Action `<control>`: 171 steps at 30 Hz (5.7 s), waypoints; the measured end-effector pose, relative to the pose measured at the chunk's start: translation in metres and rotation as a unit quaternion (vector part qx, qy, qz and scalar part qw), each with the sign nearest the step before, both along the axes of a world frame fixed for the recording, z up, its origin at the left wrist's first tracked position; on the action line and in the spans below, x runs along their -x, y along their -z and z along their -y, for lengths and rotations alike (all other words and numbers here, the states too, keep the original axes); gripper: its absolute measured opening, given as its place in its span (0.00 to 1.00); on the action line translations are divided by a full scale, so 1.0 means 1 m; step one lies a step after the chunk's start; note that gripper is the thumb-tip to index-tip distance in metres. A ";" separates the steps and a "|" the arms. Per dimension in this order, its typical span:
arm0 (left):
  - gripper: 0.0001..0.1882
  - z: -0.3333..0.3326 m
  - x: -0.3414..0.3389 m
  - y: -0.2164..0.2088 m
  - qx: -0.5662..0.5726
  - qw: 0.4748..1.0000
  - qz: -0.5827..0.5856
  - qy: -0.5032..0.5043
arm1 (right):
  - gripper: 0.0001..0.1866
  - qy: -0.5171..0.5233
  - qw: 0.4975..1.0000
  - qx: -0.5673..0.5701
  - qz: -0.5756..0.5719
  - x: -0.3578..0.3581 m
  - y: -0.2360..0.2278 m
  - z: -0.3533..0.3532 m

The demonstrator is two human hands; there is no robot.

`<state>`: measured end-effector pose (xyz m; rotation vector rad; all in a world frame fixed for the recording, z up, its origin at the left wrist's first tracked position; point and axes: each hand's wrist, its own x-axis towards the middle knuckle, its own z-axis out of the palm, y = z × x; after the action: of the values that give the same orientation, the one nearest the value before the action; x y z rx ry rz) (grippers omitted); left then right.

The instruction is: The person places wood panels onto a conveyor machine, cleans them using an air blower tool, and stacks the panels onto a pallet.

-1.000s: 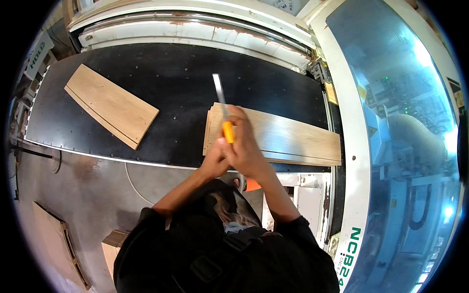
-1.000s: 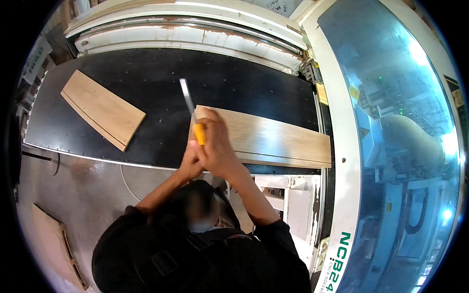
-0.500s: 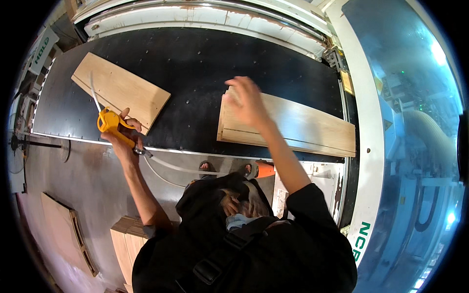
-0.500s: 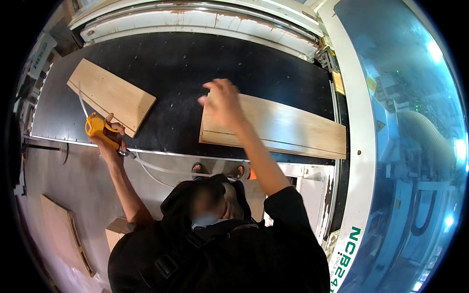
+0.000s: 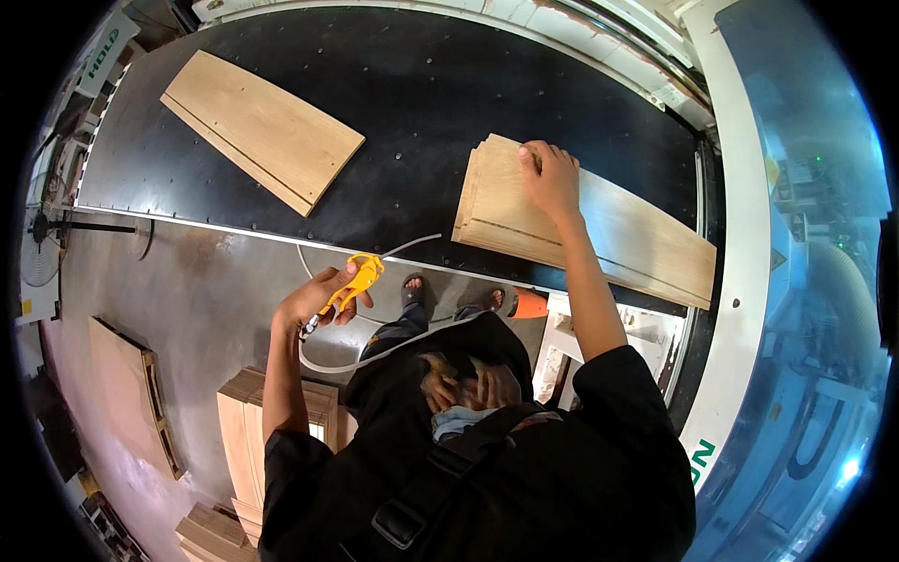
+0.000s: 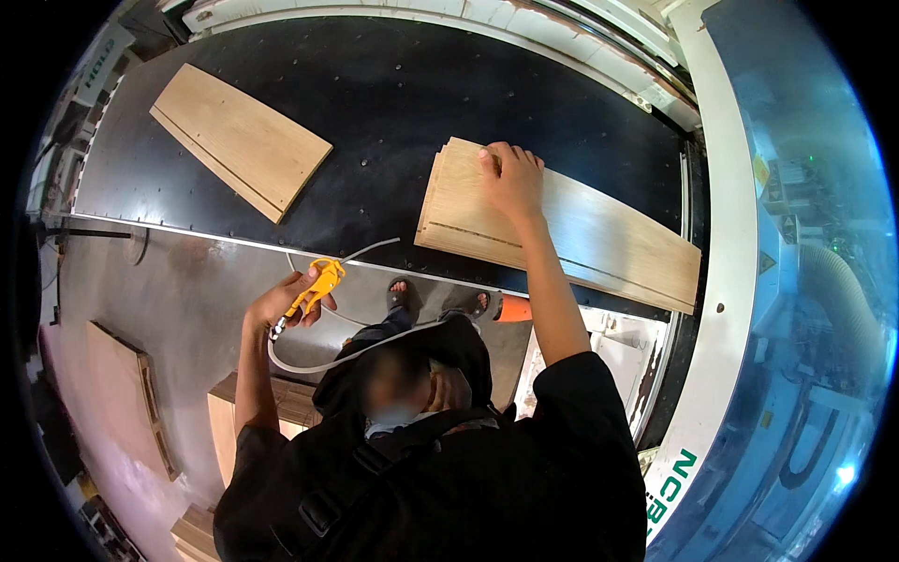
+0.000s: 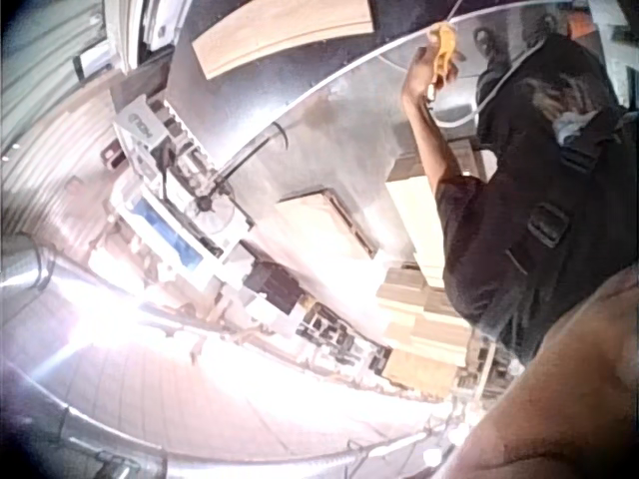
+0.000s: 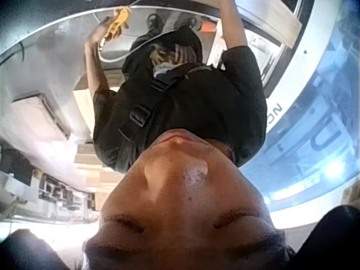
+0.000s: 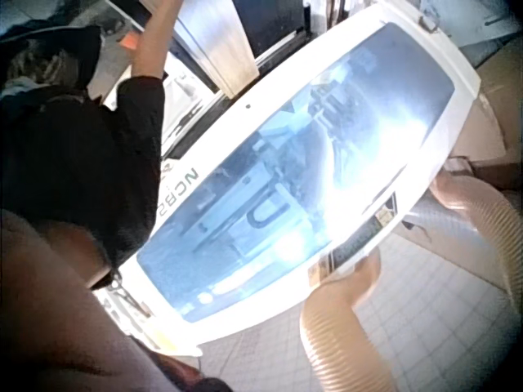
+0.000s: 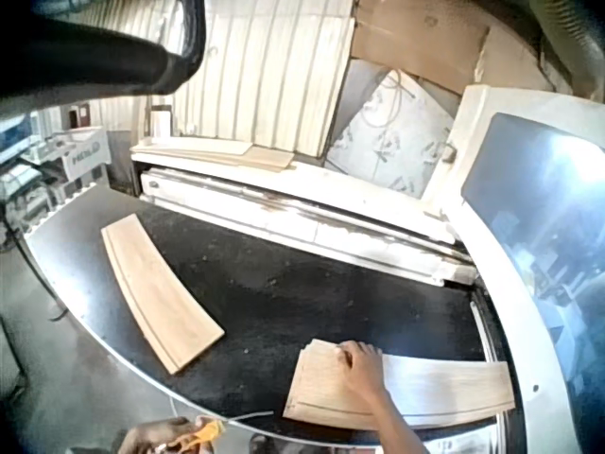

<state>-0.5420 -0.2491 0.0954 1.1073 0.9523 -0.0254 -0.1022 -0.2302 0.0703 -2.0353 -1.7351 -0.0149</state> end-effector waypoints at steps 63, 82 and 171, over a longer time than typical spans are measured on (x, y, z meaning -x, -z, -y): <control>0.46 -0.018 -0.034 -0.023 -0.101 0.995 0.020 -0.015 | 0.06 0.055 0.908 -0.270 -0.316 -0.020 -0.007 0.015; 0.14 0.033 -0.206 -0.042 -0.344 0.849 0.360 -0.179 | 0.25 -0.165 0.934 -0.136 -0.285 0.062 -0.166 0.106; 0.12 -0.028 -0.145 -0.008 -0.310 0.891 0.255 -0.214 | 0.29 -0.146 0.868 0.275 -0.387 0.115 -0.061 0.198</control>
<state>-0.3971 -0.2208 0.1030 1.3592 0.7113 0.9482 -0.2173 -0.4286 0.1309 -1.6855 -1.5521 1.3357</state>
